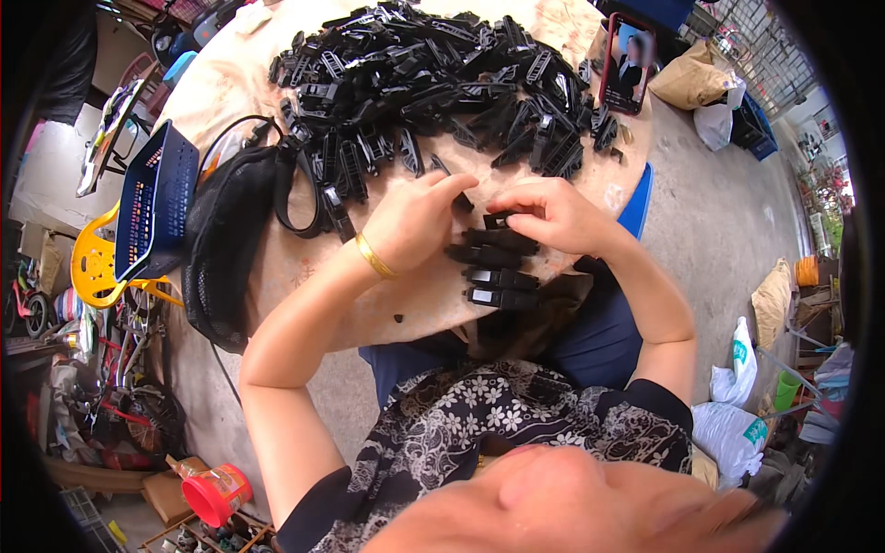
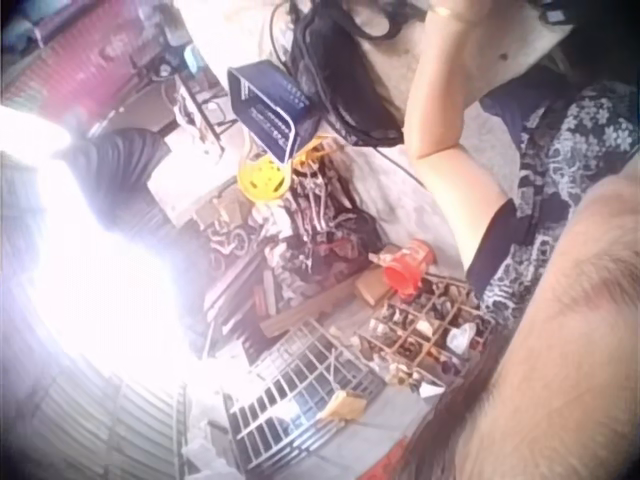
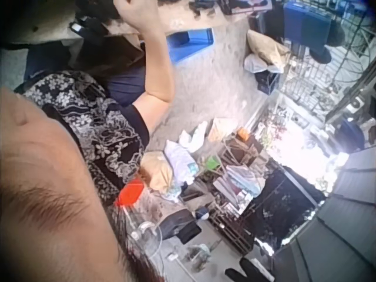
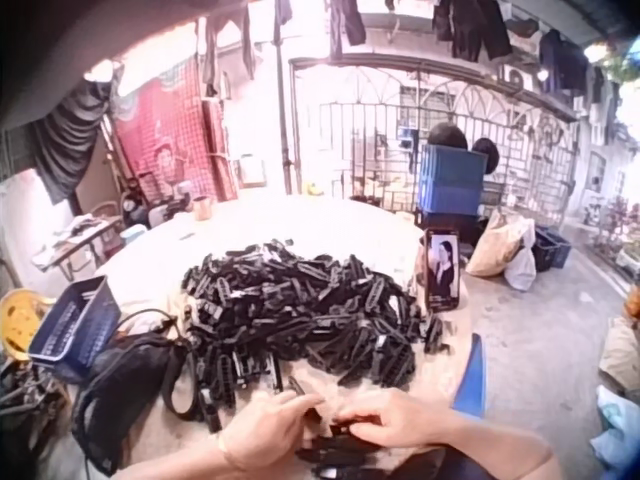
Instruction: The person assembles black plastic components by connecting small pieces together by hand and stacks the assembled pieces on the table.
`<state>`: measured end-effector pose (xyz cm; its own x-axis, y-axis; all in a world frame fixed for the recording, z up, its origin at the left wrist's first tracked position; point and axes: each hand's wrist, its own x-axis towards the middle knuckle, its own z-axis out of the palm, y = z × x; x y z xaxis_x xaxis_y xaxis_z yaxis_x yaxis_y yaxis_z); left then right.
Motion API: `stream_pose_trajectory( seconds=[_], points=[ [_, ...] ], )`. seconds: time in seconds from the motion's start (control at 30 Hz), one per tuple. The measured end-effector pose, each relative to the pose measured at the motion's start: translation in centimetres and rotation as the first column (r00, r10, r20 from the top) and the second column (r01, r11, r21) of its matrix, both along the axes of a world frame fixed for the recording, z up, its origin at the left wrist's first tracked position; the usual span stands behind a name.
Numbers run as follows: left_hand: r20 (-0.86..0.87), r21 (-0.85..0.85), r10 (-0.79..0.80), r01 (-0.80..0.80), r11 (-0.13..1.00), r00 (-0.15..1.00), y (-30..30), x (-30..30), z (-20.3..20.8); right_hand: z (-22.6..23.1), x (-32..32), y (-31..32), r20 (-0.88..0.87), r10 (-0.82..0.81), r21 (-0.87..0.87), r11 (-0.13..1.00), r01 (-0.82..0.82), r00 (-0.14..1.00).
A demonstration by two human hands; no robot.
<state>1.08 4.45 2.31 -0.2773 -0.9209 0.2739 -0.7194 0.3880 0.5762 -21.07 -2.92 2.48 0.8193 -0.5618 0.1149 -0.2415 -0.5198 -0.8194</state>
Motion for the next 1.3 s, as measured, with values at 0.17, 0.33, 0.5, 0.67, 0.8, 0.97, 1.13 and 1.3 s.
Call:
stream_pose_trajectory(
  seconds=[0.17,0.33,0.5,0.67,0.8,0.97,1.13,1.3],
  points=[
    [0.132,-0.144,0.001,0.018,0.989,0.991,-0.8,0.8,0.0,1.3,0.1,0.1,-0.092,0.023,-0.136,0.99,-0.035,0.995],
    [0.255,-0.305,-0.059,0.138,0.942,0.965,-1.5,1.1,0.2,0.4,-0.6,-0.1,-0.044,-0.063,-0.399,0.916,0.04,0.997],
    [0.274,-0.262,-0.081,0.155,0.952,0.958,-0.3,-0.2,0.8,1.8,-1.0,0.2,0.046,-0.242,-0.356,0.902,0.242,0.969],
    [0.006,-0.183,-0.099,0.098,0.978,0.995,-0.1,-1.4,-0.7,1.9,-0.2,0.4,0.162,-0.218,-0.256,0.932,0.255,0.962],
    [0.005,-0.204,-0.033,0.033,0.978,0.999,-0.8,-0.1,0.2,1.3,0.3,0.2,0.157,-0.169,-0.366,0.905,0.216,0.973],
    [0.007,0.075,-0.088,0.087,0.993,0.996,0.0,2.5,0.6,1.4,1.2,0.8,0.089,-0.051,-0.457,0.885,0.086,0.995],
    [0.045,0.03,0.017,-0.018,0.999,0.999,0.5,1.6,0.3,2.0,1.1,1.6,-0.05,-0.047,-0.532,0.847,0.014,0.998],
    [0.014,-0.005,-0.022,0.022,1.0,1.0,0.2,1.3,0.2,1.6,1.4,0.9,-0.053,-0.031,-0.576,0.818,-0.005,0.998]
  ],
)
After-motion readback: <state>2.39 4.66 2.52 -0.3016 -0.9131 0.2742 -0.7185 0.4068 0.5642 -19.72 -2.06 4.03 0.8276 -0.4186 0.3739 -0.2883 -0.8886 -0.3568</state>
